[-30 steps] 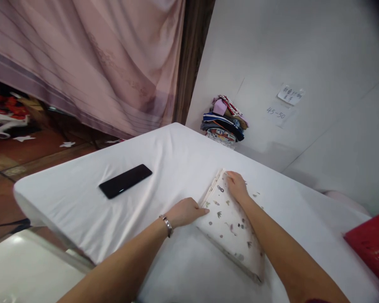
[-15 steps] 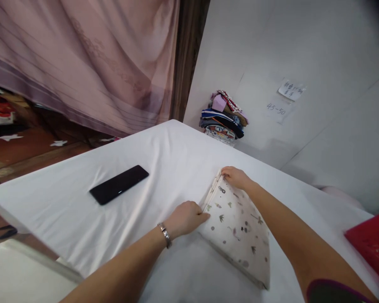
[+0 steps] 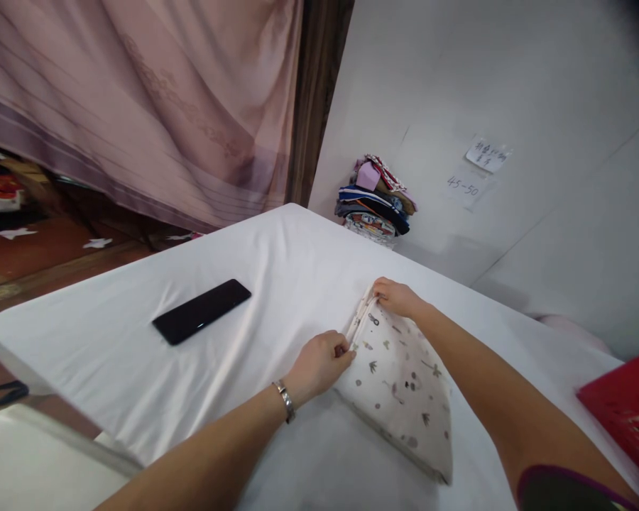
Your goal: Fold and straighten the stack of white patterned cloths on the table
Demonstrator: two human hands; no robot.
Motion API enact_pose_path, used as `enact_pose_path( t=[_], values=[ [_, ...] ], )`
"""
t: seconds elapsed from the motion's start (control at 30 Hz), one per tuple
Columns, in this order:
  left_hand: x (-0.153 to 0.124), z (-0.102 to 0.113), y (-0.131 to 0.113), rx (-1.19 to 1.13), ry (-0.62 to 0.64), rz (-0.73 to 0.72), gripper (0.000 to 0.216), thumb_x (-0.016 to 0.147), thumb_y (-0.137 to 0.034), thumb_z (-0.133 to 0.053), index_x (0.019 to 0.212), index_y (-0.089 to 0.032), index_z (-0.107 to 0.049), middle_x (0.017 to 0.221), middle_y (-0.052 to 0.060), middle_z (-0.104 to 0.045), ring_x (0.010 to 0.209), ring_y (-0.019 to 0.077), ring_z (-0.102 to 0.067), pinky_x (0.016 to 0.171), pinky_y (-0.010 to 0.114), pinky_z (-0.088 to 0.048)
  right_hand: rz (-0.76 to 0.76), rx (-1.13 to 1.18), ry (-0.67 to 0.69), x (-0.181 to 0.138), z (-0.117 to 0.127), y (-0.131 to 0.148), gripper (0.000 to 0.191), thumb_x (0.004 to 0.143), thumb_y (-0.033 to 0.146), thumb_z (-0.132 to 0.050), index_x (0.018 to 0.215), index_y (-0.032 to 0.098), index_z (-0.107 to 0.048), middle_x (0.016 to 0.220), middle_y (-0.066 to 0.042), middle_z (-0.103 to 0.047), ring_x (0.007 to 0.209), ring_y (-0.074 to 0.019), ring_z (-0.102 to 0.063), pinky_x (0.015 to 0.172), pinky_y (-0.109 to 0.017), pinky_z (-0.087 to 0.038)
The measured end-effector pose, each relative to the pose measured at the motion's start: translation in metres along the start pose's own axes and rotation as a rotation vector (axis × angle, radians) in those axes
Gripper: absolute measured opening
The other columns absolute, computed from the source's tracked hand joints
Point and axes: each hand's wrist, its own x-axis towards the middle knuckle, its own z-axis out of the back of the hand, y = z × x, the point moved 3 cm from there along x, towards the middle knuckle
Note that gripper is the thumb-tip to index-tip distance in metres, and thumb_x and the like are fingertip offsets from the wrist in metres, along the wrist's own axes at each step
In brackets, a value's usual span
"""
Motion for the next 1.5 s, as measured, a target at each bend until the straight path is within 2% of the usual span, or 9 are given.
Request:
enact_pose_path(
  t=[0.23, 0.53, 0.8, 1.0, 1.33, 1.5],
  values=[
    [0.0, -0.001, -0.001, -0.022, -0.001, -0.074, 0.016, 0.076, -0.031, -0.048, 0.067, -0.019, -0.055, 0.071, -0.002, -0.055, 0.061, 0.0103, -0.047, 0.057, 0.022, -0.034, 0.023, 0.031, -0.005, -0.007, 0.0, 0.003, 0.031, 0.076, 0.013, -0.043, 0.102, 0.025, -0.055, 0.113, -0.001, -0.054, 0.098, -0.0147, -0.052, 0.073, -0.024, -0.04],
    [0.001, -0.002, 0.0, -0.01, -0.001, -0.116, 0.017, 0.077, -0.03, -0.047, 0.067, -0.019, -0.055, 0.07, -0.001, -0.054, 0.061, 0.0105, -0.046, 0.057, 0.022, -0.034, 0.034, 0.006, 0.01, 0.0, -0.002, 0.001, 0.019, 0.074, 0.013, -0.045, 0.085, 0.022, -0.057, 0.107, -0.002, -0.057, 0.097, -0.0158, -0.051, 0.072, -0.025, -0.039],
    [0.0, -0.001, -0.002, -0.013, 0.013, -0.128, 0.016, 0.077, -0.03, -0.047, 0.067, -0.019, -0.054, 0.071, -0.001, -0.054, 0.062, 0.0108, -0.046, 0.058, 0.022, -0.035, 0.034, -0.012, 0.005, -0.006, 0.002, 0.006, 0.026, 0.078, 0.016, -0.045, 0.1, 0.025, -0.056, 0.111, -0.002, -0.056, 0.1, -0.0154, -0.05, 0.073, -0.025, -0.04],
    [0.0, 0.0, -0.003, 0.0, 0.029, -0.13, 0.018, 0.077, -0.03, -0.046, 0.067, -0.019, -0.054, 0.071, 0.0, -0.055, 0.064, 0.0113, -0.047, 0.058, 0.022, -0.035, 0.029, -0.062, 0.032, -0.006, 0.004, 0.006, 0.019, 0.079, 0.018, -0.044, 0.091, 0.023, -0.058, 0.102, -0.003, -0.057, 0.095, -0.0157, -0.051, 0.068, -0.024, -0.039],
    [-0.001, 0.002, -0.005, 0.014, 0.04, -0.13, 0.018, 0.078, -0.03, -0.045, 0.067, -0.019, -0.054, 0.072, 0.0, -0.055, 0.064, 0.0112, -0.047, 0.058, 0.022, -0.034, 0.004, -0.055, 0.042, -0.008, 0.003, 0.004, 0.02, 0.08, 0.02, -0.044, 0.095, 0.025, -0.057, 0.102, -0.003, -0.056, 0.094, -0.0161, -0.051, 0.067, -0.024, -0.039],
    [0.0, 0.0, -0.004, 0.044, 0.032, -0.113, 0.016, 0.076, -0.027, -0.045, 0.066, -0.018, -0.054, 0.071, 0.0, -0.055, 0.063, 0.0112, -0.047, 0.057, 0.022, -0.033, -0.04, -0.041, 0.047, -0.006, 0.008, 0.005, 0.018, 0.08, 0.019, -0.043, 0.087, 0.024, -0.059, 0.102, -0.002, -0.056, 0.09, -0.0148, -0.052, 0.064, -0.023, -0.037]
  ],
)
